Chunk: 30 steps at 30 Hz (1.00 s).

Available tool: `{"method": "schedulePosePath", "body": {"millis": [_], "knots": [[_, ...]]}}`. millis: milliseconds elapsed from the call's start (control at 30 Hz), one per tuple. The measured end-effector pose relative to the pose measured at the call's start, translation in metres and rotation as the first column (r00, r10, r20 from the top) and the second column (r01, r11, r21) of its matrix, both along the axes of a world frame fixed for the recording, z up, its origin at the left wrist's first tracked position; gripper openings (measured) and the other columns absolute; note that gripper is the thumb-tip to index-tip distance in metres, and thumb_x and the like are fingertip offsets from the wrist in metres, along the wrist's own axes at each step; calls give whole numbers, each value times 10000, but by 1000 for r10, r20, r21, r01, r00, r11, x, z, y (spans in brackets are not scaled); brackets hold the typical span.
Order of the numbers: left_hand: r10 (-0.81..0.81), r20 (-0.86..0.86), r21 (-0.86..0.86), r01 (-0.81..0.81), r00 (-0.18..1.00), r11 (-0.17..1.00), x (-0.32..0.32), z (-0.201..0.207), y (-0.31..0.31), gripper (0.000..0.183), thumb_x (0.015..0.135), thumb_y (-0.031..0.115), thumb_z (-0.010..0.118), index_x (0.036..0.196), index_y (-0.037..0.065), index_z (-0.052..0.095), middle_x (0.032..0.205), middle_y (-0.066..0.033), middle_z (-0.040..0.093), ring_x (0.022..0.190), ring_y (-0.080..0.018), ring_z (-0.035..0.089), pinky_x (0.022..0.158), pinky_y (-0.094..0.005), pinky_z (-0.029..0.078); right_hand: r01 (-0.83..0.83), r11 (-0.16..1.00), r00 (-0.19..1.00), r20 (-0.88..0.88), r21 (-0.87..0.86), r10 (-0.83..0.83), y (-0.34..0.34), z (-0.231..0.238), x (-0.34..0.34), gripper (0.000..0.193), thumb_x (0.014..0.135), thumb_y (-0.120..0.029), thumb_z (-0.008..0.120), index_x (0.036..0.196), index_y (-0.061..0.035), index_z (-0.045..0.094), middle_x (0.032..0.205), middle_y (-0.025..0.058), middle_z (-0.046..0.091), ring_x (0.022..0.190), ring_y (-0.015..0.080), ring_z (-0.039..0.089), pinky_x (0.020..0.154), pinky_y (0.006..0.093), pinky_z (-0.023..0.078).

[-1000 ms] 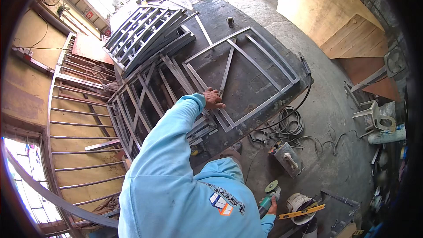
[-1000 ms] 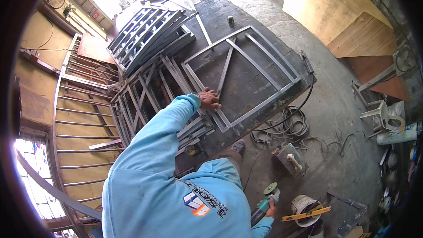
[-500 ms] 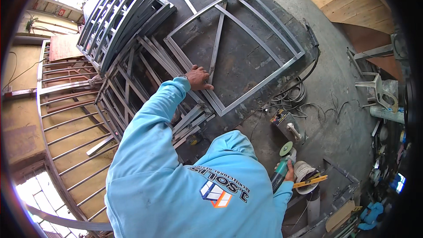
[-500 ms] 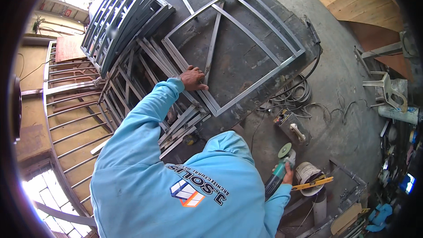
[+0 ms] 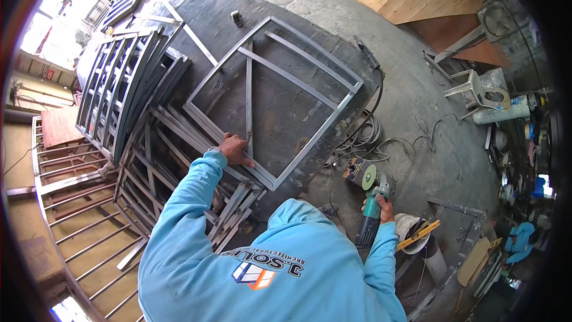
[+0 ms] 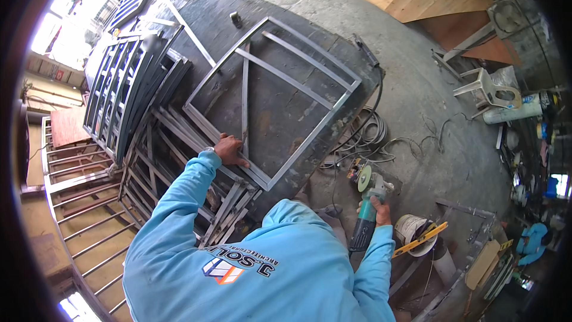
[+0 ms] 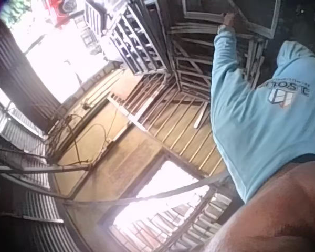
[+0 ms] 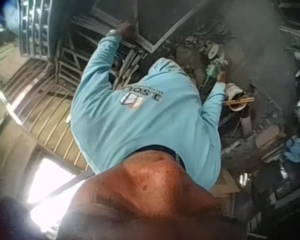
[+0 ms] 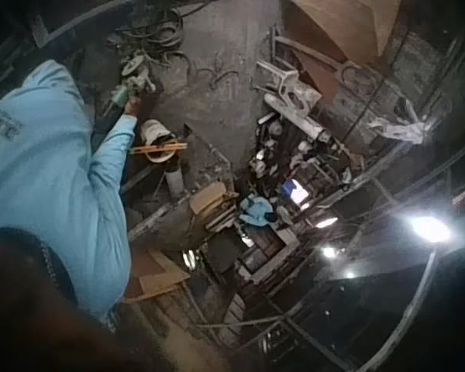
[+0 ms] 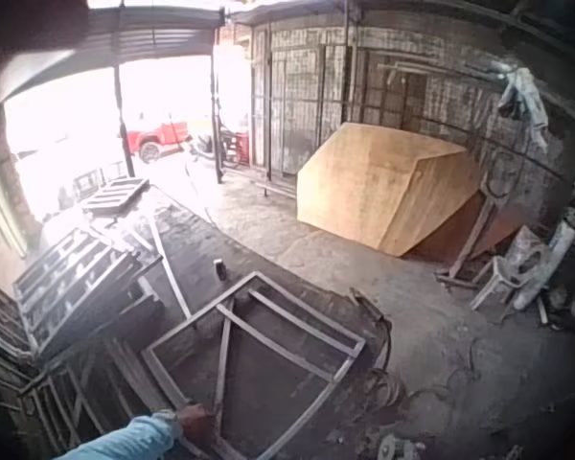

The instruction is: Grinding, measuring, and welding metal pieces to fabricate a structural frame.

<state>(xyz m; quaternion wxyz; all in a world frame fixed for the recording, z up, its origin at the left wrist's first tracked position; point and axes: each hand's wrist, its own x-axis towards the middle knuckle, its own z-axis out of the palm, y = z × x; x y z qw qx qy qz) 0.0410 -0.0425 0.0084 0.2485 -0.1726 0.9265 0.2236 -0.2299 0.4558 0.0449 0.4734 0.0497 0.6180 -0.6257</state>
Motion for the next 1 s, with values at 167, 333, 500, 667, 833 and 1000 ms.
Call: {"method": "schedulePosePath", "body": {"millis": [167,333,500,667,833,1000], "knots": [[109,-66,-263,-123,992,957,-11,31,24,710,590,506,841,1060,12,642,1142,-180,576,1223,-347,406,1010,-462,294,9,998,988,-156,-59,-18,-32,20,-22,516,770,-320,798,1124,-29,558,823,171,670,645,283,683,581,392,578],[353,-422,253,-265,835,930,-61,36,115,519,758,417,766,1064,20,632,1045,-192,648,985,-370,616,847,-430,492,25,973,955,-282,-230,-92,-73,31,-35,515,783,-267,786,1174,-58,524,879,151,660,696,274,676,617,392,568],[532,-245,795,-146,810,589,-106,62,233,708,820,511,707,1289,14,523,1237,-210,587,1133,-318,578,954,-394,464,-82,921,976,-219,-381,-3,-134,55,-25,477,798,-183,761,1186,-32,529,959,122,648,801,266,667,694,389,560],[744,-150,938,-145,651,316,-125,70,277,706,740,417,796,1224,-29,539,1100,-151,625,1014,-229,596,897,-352,473,-350,816,936,-211,-461,282,-157,60,-5,458,823,-177,702,1212,-10,526,1028,143,630,902,274,651,792,398,548],[881,-81,939,-260,467,224,-93,78,303,592,656,273,825,1103,-39,595,997,-118,653,939,-204,616,856,-334,482,-550,666,822,-186,-505,538,-168,65,24,531,784,-80,730,1254,-19,491,1051,156,633,917,272,645,841,405,529],[990,-124,923,-358,66,139,-54,95,366,535,640,239,809,1057,-31,611,964,-105,644,898,-197,604,833,-333,478,-738,434,615,-248,-517,749,-162,33,50,683,776,-145,779,1332,-32,401,1070,145,638,971,235,629,893,367,494]]}}
